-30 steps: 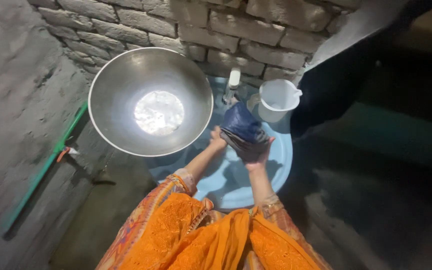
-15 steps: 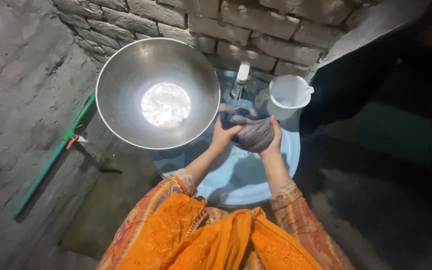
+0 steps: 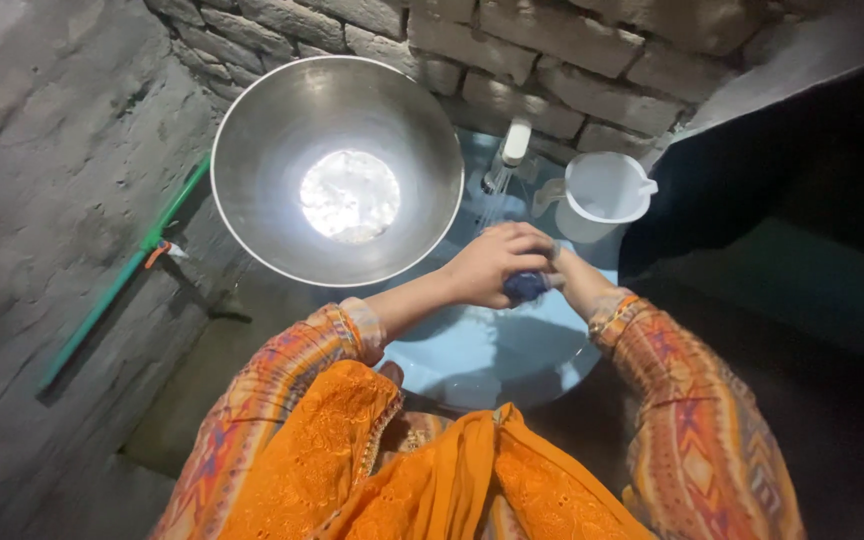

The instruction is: Washing a piece of clothing by hand in a metal basin placed inside a bathroom sink.

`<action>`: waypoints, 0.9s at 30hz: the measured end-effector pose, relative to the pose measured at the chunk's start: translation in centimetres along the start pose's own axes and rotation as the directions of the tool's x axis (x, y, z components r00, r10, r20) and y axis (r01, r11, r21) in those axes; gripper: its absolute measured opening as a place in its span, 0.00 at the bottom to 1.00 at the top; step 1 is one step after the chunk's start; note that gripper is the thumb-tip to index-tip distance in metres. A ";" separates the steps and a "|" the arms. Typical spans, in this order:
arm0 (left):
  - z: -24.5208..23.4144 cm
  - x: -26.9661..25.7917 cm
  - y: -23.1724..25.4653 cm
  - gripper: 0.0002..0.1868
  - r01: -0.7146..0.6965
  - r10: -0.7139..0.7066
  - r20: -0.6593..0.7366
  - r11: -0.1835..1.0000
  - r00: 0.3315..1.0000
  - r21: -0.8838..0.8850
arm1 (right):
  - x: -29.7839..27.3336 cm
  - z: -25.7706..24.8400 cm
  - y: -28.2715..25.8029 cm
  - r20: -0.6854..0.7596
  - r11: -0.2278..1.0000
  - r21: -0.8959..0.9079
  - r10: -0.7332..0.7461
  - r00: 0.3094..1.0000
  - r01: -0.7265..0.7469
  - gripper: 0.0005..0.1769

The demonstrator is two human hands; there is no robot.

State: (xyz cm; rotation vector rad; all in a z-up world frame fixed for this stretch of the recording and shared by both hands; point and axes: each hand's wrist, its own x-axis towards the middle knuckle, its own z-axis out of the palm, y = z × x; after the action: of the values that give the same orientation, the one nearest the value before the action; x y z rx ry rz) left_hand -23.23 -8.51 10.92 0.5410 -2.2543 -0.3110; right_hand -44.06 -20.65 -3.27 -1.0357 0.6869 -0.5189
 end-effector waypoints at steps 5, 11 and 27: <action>-0.5 1.8 1.8 0.28 -0.133 0.122 0.183 0.990 0.976 0.051 | 2.1 1.1 -3.4 0.361 0.869 -0.424 -0.097 0.927 0.256 0.32; 1.2 3.2 5.2 0.20 -0.233 0.144 0.501 0.965 0.854 0.121 | 1.4 8.2 -7.0 -0.021 0.728 -0.468 0.558 0.830 -0.501 0.11; 5.8 3.2 2.1 0.22 -0.341 0.203 0.638 0.935 0.743 0.100 | 3.3 0.7 -1.1 0.316 0.144 -0.939 0.003 0.949 0.313 0.10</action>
State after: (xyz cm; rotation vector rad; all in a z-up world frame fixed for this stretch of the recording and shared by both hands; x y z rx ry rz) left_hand -30.07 -7.91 9.85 0.2071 -2.9982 -0.0966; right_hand -41.39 -22.92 -2.90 -2.4716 0.6607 0.0095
